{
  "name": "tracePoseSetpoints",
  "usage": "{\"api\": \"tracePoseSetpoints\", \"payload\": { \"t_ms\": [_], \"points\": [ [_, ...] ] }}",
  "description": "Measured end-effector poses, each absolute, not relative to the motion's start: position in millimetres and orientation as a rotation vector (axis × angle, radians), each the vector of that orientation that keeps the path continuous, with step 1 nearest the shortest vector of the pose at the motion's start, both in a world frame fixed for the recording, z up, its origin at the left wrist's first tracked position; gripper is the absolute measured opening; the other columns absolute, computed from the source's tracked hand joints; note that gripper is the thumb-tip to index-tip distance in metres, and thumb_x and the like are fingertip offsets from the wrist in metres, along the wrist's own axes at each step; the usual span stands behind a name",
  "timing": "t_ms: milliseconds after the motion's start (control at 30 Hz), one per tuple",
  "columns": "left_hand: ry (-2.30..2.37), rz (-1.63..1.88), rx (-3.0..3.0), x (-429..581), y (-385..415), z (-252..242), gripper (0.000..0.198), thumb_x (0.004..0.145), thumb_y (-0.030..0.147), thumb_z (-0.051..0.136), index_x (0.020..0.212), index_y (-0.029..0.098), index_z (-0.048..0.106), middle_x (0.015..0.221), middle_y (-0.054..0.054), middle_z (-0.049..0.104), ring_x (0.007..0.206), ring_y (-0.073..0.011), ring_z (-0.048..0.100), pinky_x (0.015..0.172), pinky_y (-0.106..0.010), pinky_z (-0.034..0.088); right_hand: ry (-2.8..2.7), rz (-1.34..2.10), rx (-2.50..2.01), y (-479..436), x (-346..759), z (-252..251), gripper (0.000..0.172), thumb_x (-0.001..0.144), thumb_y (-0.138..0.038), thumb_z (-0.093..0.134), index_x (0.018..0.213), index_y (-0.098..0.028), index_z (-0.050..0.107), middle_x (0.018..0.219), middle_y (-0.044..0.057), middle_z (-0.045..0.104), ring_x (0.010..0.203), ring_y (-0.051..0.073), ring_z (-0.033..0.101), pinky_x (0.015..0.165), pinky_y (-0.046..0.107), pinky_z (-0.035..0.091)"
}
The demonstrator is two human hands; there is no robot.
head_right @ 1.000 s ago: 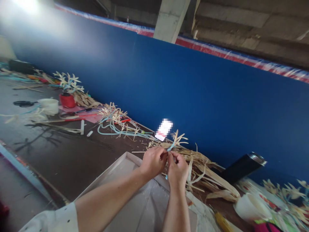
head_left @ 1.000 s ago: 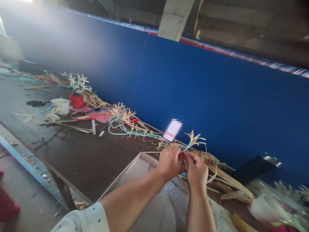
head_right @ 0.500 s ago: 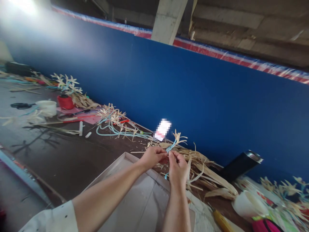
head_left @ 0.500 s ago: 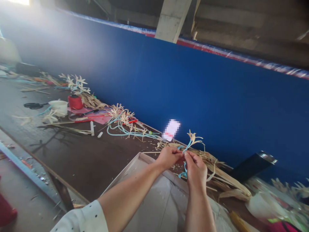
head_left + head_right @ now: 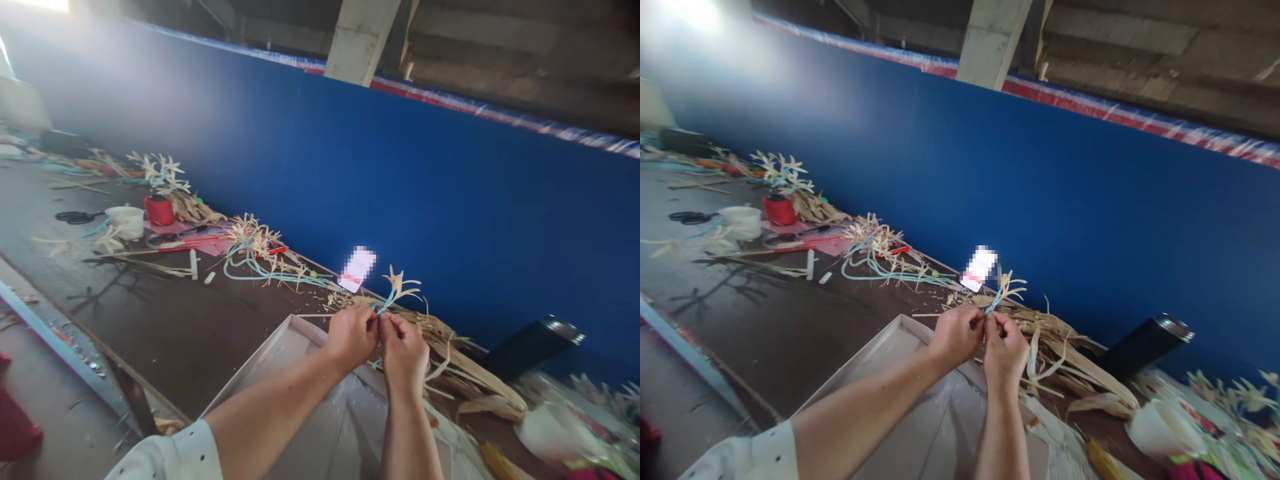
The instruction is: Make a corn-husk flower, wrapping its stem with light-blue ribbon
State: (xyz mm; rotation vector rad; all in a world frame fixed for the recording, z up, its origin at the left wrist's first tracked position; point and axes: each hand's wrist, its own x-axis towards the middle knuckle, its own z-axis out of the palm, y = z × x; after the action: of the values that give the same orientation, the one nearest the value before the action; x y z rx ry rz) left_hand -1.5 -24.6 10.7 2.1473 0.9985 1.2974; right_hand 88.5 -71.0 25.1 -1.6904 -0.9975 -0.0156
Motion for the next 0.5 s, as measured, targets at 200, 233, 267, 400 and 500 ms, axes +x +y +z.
{"api": "tracePoseSetpoints", "payload": {
  "t_ms": [200,233,267,400,500],
  "points": [
    [0.966,1.401,2.186,-1.6,-24.1,9.3,0.015,0.077,0.02,0.046,0.066,0.018,0.055,0.069,-0.001,0.06,0.065,-0.0112,0.051,0.057,-0.023,0.03,-0.978,0.028,-1.661,-73.0,83.7,27.0,0.03,0.069,-0.036,0.058,0.083,-0.014,0.07,0.08,0.009,0.069,0.075,0.023,0.061,0.066,0.029,0.045],
    [0.968,1.406,2.187,-1.7,-23.9,9.3,0.015,0.078,0.02,0.046,0.066,0.018,0.054,0.069,-0.001,0.06,0.065,-0.0112,0.051,0.057,-0.023,0.03,-0.972,0.043,-1.658,-73.3,83.1,27.4,0.03,0.069,-0.036,0.059,0.084,-0.014,0.07,0.08,0.008,0.069,0.076,0.023,0.061,0.066,0.029,0.045],
    [0.972,1.41,2.188,-1.9,-23.7,9.4,0.016,0.078,0.02,0.045,0.066,0.018,0.054,0.069,-0.001,0.06,0.065,-0.0112,0.051,0.057,-0.023,0.03,-0.967,0.054,-1.657,-73.4,82.4,27.9,0.03,0.068,-0.037,0.059,0.084,-0.014,0.07,0.08,0.008,0.069,0.076,0.023,0.062,0.066,0.029,0.045],
    [0.999,1.397,2.188,-1.7,-24.5,9.3,0.016,0.078,0.02,0.045,0.065,0.017,0.055,0.069,-0.003,0.06,0.065,-0.0117,0.052,0.057,-0.023,0.031,-0.967,0.056,-1.663,-72.9,82.0,28.5,0.035,0.068,-0.044,0.061,0.083,-0.014,0.07,0.077,0.008,0.069,0.072,0.022,0.061,0.064,0.029,0.044],
    [0.974,1.375,2.171,-0.8,-26.3,9.2,0.019,0.079,0.021,0.044,0.065,0.017,0.057,0.07,-0.004,0.061,0.066,-0.0122,0.052,0.059,-0.023,0.033,-0.962,0.053,-1.668,-72.4,86.8,26.8,0.039,0.068,-0.049,0.06,0.082,-0.014,0.07,0.075,0.008,0.068,0.071,0.022,0.06,0.063,0.029,0.043]
  ]
}}
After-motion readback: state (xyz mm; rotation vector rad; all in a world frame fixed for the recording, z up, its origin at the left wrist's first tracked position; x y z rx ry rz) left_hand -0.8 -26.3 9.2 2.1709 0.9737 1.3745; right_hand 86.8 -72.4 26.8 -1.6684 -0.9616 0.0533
